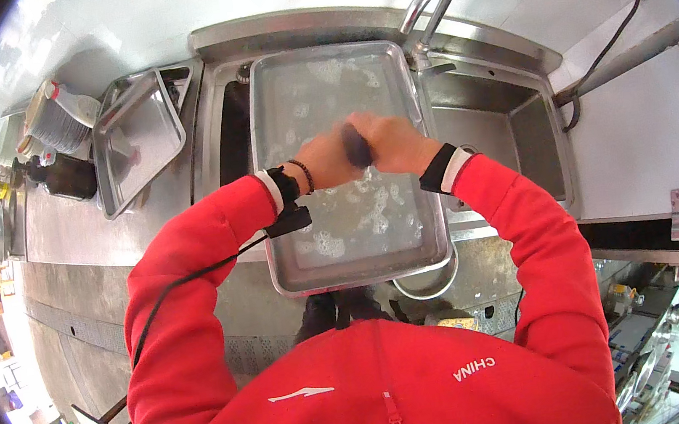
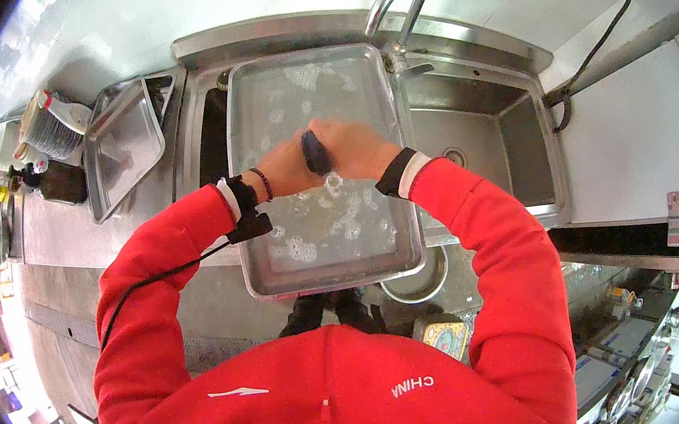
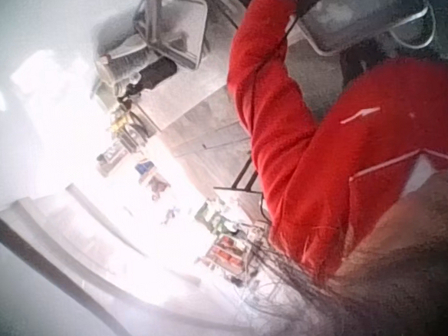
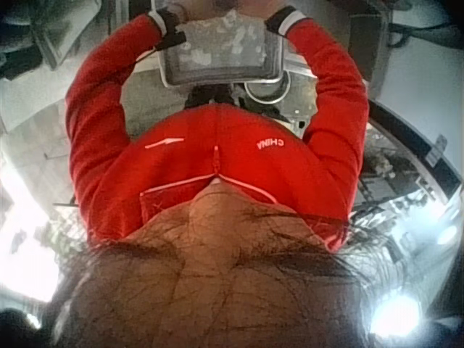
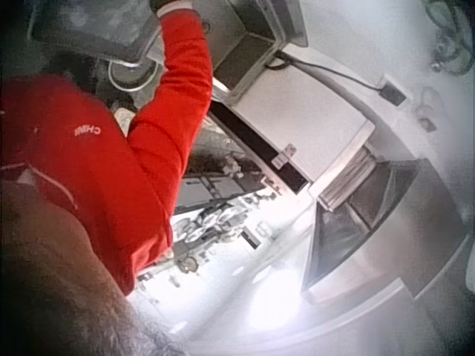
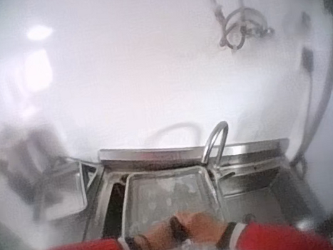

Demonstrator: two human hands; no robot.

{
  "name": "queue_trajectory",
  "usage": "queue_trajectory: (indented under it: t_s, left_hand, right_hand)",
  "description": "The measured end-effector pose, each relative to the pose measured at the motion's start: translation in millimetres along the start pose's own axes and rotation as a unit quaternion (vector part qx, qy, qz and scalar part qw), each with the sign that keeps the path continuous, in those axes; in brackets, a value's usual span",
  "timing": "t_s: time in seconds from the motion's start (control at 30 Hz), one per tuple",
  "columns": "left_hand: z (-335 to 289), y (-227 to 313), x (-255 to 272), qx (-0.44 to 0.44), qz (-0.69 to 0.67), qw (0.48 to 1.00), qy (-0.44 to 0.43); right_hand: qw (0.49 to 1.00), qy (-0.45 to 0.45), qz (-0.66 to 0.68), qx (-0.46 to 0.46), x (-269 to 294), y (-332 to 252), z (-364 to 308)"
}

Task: The person wipes a stainless steel sink and countertop with a dark cloth, then scrubs and rinses a metal tray in the sink using a white brush and running water. The tray is wiped dry with the cloth and placed on the counter.

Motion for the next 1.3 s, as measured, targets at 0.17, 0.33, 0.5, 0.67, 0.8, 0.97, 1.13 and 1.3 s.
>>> queue_trajectory:
  t_s: [0.17, 0.33, 0.5, 0.67, 0.8, 0.97, 1.13, 1.3]
  left_hand:
    - [-10, -5, -9, -0.01, 0.008, 0.999, 0.038]
    - [-15, -14, -14, -0.055, 0.05, 0.993, 0.095]
    - [-60, -64, -9, 0.073, -0.068, 0.985, 0.138]
    - [-130, -148, -19, 0.194, -0.451, 0.836, 0.244]
    - [-148, -177, -48, 0.278, -0.635, 0.694, 0.192]
    - [-139, -171, -64, 0.198, -0.666, 0.698, 0.173]
    - [-119, -163, -84, 0.216, -0.336, 0.848, 0.348]
    - [-110, -164, -90, 0.289, -0.143, 0.863, 0.389]
  right_hand:
    - [0.998, -0.009, 0.004, -0.055, -18, 9, -6]
    - [0.994, 0.012, 0.08, -0.08, -33, 9, -7]
    - [0.989, 0.118, 0.077, -0.053, -25, 18, -61]
    - [0.918, 0.095, -0.148, -0.356, -31, 49, -188]
    - [0.915, 0.027, -0.124, -0.384, -78, 54, -228]
    - [0.857, 0.085, -0.014, -0.508, -104, 57, -233]
    - [0.884, 0.138, -0.014, -0.446, -100, 59, -225]
    - [0.875, 0.132, 0.055, -0.463, -106, 74, -215]
Point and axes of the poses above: each hand's wrist, its own z-axis towards the middle knuckle, its own x-axis out of the back of the hand, y = z × x, the point moved 2 cm from there along z, towards the middle knuckle, and after that the axes turned 4 degrees about y, right-handed, at the moved point
